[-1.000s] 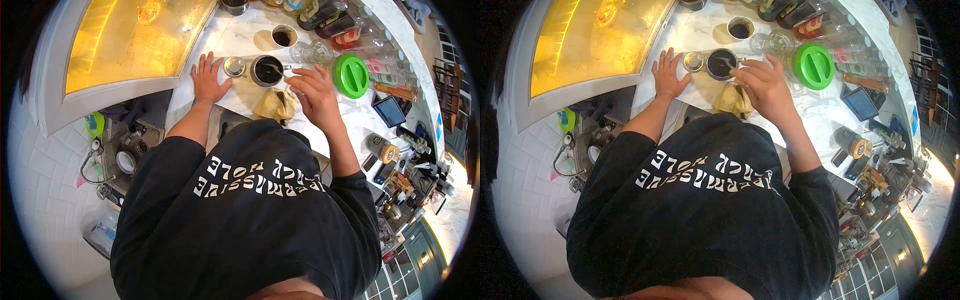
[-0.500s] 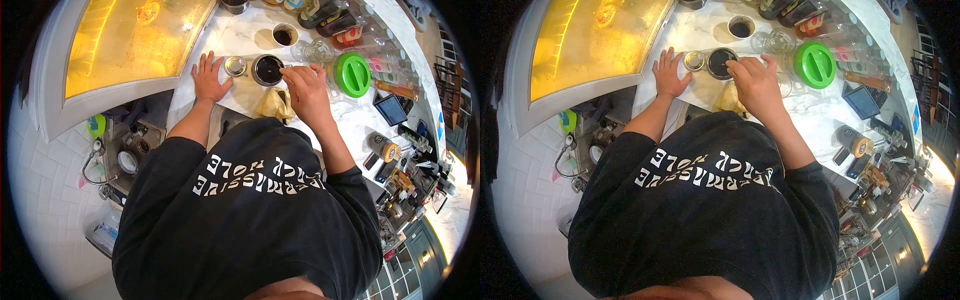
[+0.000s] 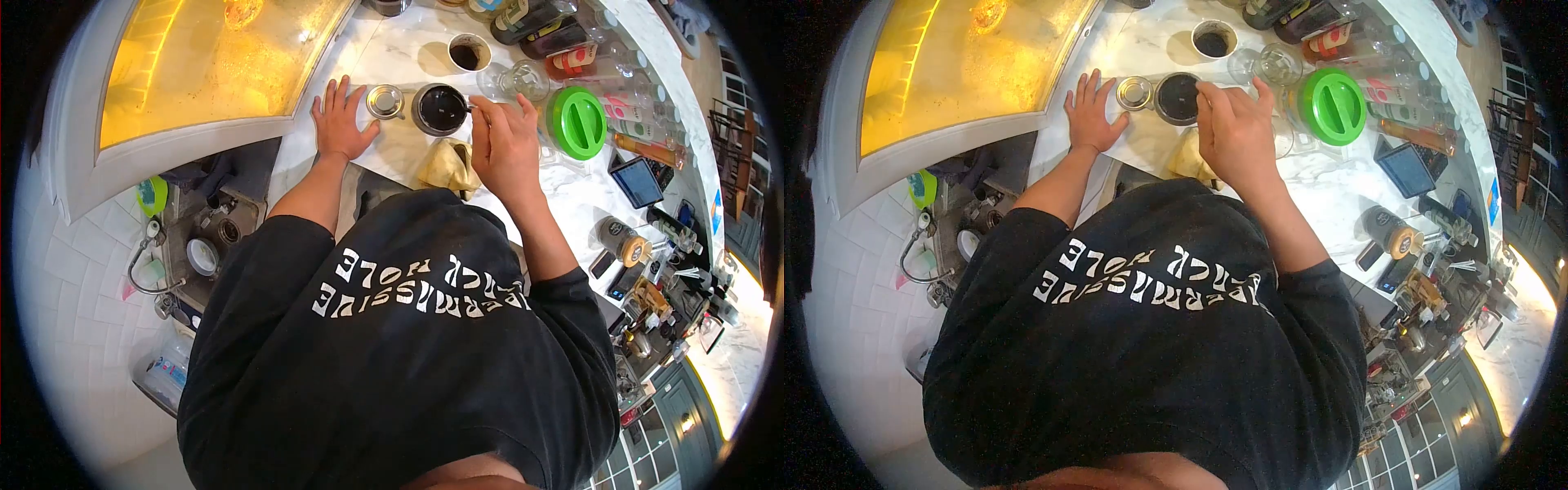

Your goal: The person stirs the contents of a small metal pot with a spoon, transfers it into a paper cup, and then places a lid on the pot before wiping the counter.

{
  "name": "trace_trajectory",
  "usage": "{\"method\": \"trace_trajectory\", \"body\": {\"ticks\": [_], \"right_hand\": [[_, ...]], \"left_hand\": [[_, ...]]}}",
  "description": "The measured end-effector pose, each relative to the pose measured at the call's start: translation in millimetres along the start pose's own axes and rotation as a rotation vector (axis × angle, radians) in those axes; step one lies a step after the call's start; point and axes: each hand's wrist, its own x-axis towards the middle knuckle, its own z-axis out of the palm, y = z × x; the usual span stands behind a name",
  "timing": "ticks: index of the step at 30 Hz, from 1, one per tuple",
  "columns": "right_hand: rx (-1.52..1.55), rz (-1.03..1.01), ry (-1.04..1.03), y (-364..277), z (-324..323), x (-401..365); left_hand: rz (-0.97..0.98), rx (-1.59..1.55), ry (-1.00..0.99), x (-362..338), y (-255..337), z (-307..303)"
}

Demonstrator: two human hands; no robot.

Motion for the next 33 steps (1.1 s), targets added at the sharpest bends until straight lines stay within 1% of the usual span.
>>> {"method": "trace_trajectory", "body": {"ticks": [1, 2, 4, 5, 7, 11, 13, 14, 16, 23, 25, 26, 28, 32, 33], "right_hand": [[0.001, 0.044, -0.015, -1, 0, 0], [0.0, 0.043, -0.016, 1, 2, -1], [0.035, 0.125, 0.054, 7, 9, -2], [0.037, 0.121, 0.054, 7, 10, -2], [0.221, 0.342, 0.067, 9, 10, -3], [0.239, 0.361, 0.107, 15, 7, -11], [0.31, 0.443, 0.109, 13, 4, -16], [0.309, 0.446, 0.11, 13, 3, -19], [0.4, 0.493, 0.131, 14, 1, -21], [0.473, 0.507, 0.153, 18, 2, -23], [0.465, 0.378, 0.132, 23, 4, -25], [0.466, 0.376, 0.131, 29, 5, -27], [0.375, 0.152, 0.096, 41, 4, -31], [0.431, 0.169, 0.096, 50, 4, -39], [0.537, 0.297, 0.075, 48, 2, -41]], "left_hand": [[0.001, -0.003, 0.002, 0, 1, 1], [0.0, -0.005, 0.002, -1, 1, 1], [0.005, -0.019, 0.012, -1, 0, 2], [0.002, -0.019, 0.013, 0, -1, 1], [-0.004, -0.031, 0.004, 0, 0, 0], [-0.009, -0.005, -0.015, 1, 1, -1], [-0.011, -0.008, -0.024, 0, 2, -2], [-0.008, -0.008, -0.025, 0, 2, -2], [-0.017, 0.008, -0.034, 1, 2, -1], [-0.012, 0.008, -0.026, 0, 2, -1], [-0.003, -0.006, -0.011, 0, 1, -1], [-0.005, -0.005, -0.01, 0, 1, -1], [0.004, -0.007, -0.003, 0, 1, -2], [0.016, -0.026, 0.025, -1, -1, 2], [0.013, -0.022, 0.02, -1, 0, 2]]}}
